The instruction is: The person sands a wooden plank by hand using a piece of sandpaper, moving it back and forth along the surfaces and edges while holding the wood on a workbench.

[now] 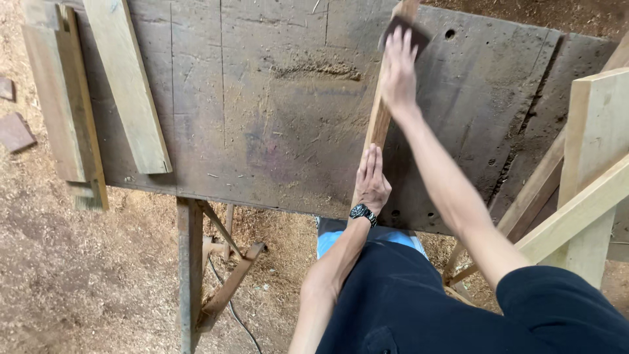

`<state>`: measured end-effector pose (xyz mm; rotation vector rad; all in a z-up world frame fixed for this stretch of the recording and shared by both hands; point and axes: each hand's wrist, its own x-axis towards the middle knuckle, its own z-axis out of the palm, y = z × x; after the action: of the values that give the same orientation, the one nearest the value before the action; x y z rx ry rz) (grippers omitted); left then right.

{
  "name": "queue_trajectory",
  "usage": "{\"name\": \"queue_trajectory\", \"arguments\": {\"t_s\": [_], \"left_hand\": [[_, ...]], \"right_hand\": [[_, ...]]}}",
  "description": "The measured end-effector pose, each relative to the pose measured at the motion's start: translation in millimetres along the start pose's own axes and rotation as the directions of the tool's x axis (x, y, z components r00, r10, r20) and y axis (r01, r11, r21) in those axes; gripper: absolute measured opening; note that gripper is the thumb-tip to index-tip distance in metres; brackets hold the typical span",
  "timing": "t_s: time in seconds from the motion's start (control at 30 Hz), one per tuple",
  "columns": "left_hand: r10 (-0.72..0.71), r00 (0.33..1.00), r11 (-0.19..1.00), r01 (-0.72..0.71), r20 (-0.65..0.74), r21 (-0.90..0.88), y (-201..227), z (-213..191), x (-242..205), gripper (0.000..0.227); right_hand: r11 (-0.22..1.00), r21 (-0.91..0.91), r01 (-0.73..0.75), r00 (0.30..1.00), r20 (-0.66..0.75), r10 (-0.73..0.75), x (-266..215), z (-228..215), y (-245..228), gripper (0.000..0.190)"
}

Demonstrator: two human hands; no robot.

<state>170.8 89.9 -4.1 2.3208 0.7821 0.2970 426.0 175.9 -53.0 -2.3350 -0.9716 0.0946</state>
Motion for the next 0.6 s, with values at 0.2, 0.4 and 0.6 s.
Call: {"name": "queue_trajectory", "arguments": {"t_s": [0.2,0.4,0.6], "left_hand": [[0.005,0.999,0.999,-0.006,-0.043,-0.035,-1,2,4,0.066],[0.009,0.999,1.000,-0.010,-0.037,-0.004,-2,7,4,0.066],[0.014,1.000,1.000,-0.015,0.013,0.010,4,-1,8,0.066]], "right_hand": [[0.997,0.061,-0.039,0.997,0.067,0.035,-96,-13,-15,0.040],[0.992,0.105,-0.069,0.991,-0.107,0.081,43,15,46,0.040],[0.999,0.039,-0.009,0.996,-0.091,0.013,-30,11,13,0.050]]}}
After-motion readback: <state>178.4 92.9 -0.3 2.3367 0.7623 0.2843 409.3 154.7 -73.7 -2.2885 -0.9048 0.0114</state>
